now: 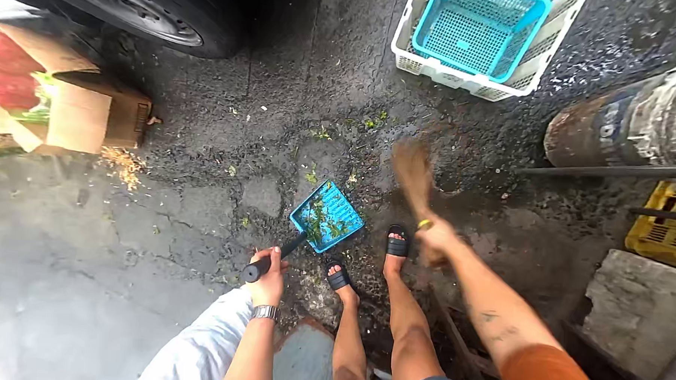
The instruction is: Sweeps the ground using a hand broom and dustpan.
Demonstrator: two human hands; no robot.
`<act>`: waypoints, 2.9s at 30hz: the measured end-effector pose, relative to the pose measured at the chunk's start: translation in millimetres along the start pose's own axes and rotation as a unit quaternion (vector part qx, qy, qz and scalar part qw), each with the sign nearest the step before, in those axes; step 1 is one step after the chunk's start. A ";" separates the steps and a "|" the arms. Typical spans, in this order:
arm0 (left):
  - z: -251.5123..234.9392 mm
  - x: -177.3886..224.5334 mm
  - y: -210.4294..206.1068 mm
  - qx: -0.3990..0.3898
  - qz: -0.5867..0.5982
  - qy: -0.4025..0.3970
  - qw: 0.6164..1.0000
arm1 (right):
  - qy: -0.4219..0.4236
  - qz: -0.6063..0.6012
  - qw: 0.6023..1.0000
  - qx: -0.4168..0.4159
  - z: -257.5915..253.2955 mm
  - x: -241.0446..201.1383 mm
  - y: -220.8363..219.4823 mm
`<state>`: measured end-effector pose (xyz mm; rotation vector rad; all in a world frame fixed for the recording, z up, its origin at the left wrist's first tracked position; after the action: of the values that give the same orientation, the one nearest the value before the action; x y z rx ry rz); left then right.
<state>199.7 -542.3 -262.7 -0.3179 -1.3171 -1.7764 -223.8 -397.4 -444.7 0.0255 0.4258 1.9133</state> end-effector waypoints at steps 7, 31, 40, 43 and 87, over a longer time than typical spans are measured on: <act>-1.2 0.5 18.5 -0.009 0.012 -0.005 1.000 | 0.050 0.130 0.975 -0.175 86.2 -25.3 -125.7; -30.0 -88.5 82.6 0.158 0.092 0.167 0.969 | 0.114 0.196 0.973 0.041 -52.0 -175.2 175.6; -29.0 -75.1 77.2 0.120 0.079 0.147 0.979 | 0.106 0.288 0.939 -0.157 -16.2 -104.4 -8.6; -30.0 -84.0 79.9 0.126 0.095 0.149 0.976 | 0.113 0.246 0.953 -0.133 25.7 -114.2 79.4; -23.6 -82.5 74.6 0.091 0.068 0.148 0.982 | 0.100 0.083 0.988 -0.088 53.9 -65.5 38.8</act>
<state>311.3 -526.4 -277.5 -0.0383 -1.2032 -1.5093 -222.0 -453.8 -370.6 -0.2559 0.3970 2.1205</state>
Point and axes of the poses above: each hand's wrist, its own z-axis away from the middle knuckle, its own y-axis out of the back of the hand, x = y × z, the point moved 7 cm from there along -z, towards the middle knuckle, and after that the axes turned 3 degrees about -y, right-handed, at the moved point
